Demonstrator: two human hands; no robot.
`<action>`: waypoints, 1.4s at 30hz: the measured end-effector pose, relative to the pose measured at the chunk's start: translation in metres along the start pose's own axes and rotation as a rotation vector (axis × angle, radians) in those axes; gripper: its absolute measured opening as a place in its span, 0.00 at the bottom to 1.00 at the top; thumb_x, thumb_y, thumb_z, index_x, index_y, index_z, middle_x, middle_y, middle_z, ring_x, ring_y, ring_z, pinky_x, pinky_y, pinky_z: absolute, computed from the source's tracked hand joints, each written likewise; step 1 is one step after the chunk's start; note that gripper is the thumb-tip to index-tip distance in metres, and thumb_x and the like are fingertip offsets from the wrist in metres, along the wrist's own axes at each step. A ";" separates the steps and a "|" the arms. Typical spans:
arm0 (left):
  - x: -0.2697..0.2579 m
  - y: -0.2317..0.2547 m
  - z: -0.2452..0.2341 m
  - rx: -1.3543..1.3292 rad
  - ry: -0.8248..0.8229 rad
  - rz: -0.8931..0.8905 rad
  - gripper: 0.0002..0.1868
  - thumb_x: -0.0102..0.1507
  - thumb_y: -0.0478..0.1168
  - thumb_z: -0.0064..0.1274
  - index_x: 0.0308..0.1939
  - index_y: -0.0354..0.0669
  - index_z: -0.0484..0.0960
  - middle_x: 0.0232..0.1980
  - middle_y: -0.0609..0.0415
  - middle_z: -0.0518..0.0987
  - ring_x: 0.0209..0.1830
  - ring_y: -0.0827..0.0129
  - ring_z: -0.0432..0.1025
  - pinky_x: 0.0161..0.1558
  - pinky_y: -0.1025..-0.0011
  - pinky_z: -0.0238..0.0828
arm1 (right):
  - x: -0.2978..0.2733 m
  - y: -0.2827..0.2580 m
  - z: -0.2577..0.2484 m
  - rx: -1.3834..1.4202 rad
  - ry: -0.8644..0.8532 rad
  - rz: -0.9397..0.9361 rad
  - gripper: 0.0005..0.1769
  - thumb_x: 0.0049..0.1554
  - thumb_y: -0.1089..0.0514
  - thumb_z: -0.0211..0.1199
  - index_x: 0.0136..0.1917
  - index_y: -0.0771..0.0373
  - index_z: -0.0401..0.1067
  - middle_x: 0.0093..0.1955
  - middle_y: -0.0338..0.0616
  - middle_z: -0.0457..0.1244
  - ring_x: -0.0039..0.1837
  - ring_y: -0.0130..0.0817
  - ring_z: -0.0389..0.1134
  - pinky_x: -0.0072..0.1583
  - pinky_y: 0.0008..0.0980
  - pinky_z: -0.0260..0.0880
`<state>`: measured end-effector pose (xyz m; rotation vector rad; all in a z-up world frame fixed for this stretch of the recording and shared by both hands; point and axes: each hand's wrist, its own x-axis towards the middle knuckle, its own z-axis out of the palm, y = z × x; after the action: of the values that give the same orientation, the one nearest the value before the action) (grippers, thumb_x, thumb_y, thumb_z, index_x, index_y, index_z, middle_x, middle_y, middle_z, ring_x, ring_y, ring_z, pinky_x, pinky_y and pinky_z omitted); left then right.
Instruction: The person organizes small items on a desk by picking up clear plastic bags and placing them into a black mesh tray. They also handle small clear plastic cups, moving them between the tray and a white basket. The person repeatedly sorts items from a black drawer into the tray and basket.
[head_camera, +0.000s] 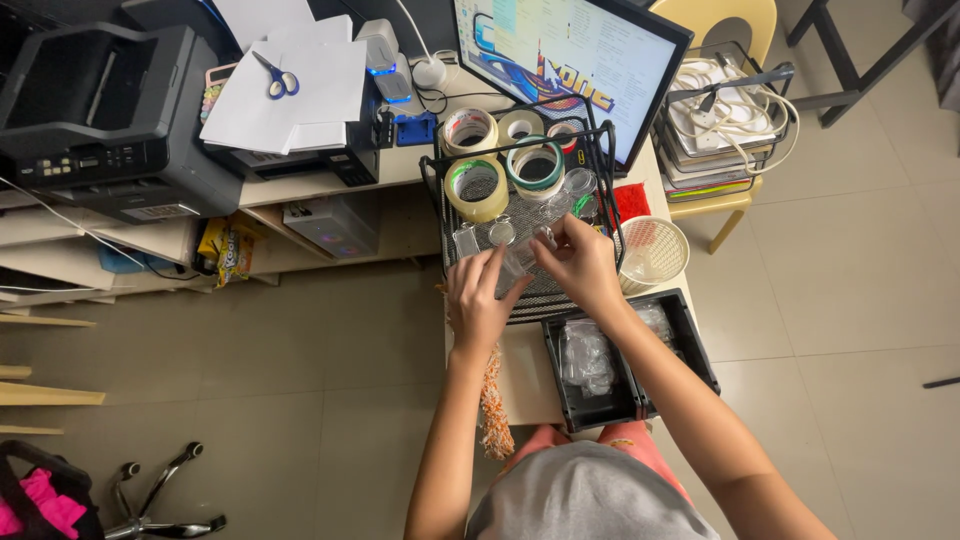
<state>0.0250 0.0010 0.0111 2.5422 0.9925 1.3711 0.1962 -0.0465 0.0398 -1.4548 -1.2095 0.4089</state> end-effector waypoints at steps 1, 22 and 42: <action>0.002 0.001 0.000 -0.002 -0.001 0.000 0.30 0.56 0.47 0.70 0.58 0.36 0.81 0.51 0.52 0.80 0.50 0.58 0.73 0.54 0.60 0.69 | 0.000 -0.004 0.000 -0.001 0.001 0.001 0.14 0.56 0.61 0.72 0.42 0.71 0.67 0.37 0.45 0.68 0.41 0.23 0.72 0.41 0.25 0.74; 0.013 0.010 0.007 -0.160 0.089 0.066 0.29 0.56 0.38 0.70 0.60 0.35 0.80 0.51 0.48 0.80 0.50 0.55 0.75 0.56 0.59 0.72 | -0.009 -0.011 -0.003 -0.136 -0.095 -0.300 0.06 0.59 0.63 0.66 0.48 0.70 0.77 0.54 0.52 0.67 0.49 0.43 0.72 0.50 0.35 0.73; -0.016 -0.046 0.036 -1.236 -0.150 -0.543 0.03 0.67 0.29 0.58 0.44 0.34 0.83 0.50 0.58 0.80 0.50 0.78 0.74 0.55 0.77 0.71 | 0.015 -0.021 -0.035 -0.083 -0.612 -0.240 0.16 0.49 0.62 0.72 0.51 0.67 0.74 0.50 0.47 0.68 0.48 0.40 0.76 0.50 0.35 0.78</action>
<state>0.0240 0.0354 -0.0389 1.3018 0.4598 1.0608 0.2214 -0.0562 0.0742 -1.2668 -1.8849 0.6715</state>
